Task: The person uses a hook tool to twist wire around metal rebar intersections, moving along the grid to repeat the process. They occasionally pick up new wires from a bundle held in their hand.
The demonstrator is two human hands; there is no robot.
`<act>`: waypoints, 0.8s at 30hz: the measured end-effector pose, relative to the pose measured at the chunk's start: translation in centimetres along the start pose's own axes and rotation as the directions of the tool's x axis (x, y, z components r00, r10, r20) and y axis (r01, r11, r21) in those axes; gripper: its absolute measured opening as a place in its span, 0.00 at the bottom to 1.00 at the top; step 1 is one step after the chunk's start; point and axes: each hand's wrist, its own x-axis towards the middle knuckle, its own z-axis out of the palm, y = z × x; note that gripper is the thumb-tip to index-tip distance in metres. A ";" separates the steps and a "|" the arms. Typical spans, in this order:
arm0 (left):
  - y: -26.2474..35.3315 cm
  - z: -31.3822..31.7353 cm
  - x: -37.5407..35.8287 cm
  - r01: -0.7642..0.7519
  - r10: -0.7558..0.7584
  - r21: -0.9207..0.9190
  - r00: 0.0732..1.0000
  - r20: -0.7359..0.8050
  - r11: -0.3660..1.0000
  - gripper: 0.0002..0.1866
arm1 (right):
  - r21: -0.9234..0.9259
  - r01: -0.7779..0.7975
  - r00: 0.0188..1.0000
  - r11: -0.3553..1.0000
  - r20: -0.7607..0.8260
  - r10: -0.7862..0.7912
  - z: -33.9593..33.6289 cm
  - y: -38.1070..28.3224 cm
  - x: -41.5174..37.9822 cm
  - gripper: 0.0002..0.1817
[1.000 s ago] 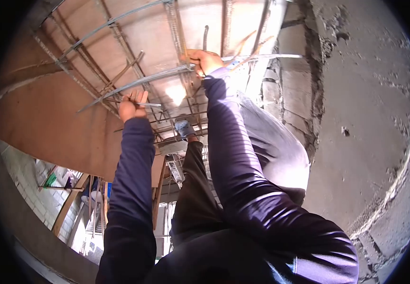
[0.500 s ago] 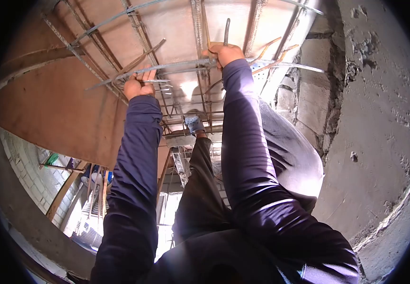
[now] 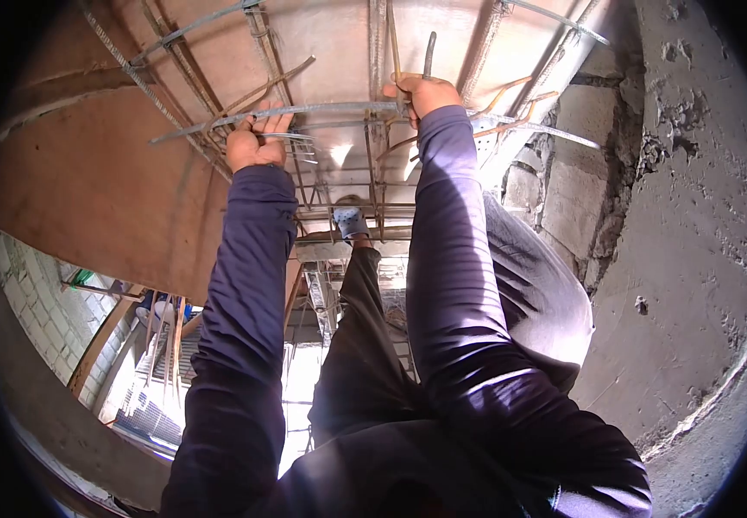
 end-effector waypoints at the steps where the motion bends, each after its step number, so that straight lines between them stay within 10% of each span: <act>1: 0.0 0.0 0.0 0.008 -0.008 -0.008 1.000 0.006 1.000 0.18 | 0.014 0.019 1.000 1.000 0.006 -0.019 0.1 -0.2 0.0 0.15; 10: 0.3 -0.6 0.1 0.018 -0.017 -0.031 0.999 0.033 0.999 0.17 | -0.547 0.035 0.978 0.836 -0.151 -0.141 1.0 -2.5 1.5 0.21; 24: 0.6 -0.1 -1.1 0.037 -0.038 0.021 0.999 0.022 0.999 0.16 | 0.010 -0.041 0.997 0.999 -0.068 0.042 2.2 -4.2 1.4 0.17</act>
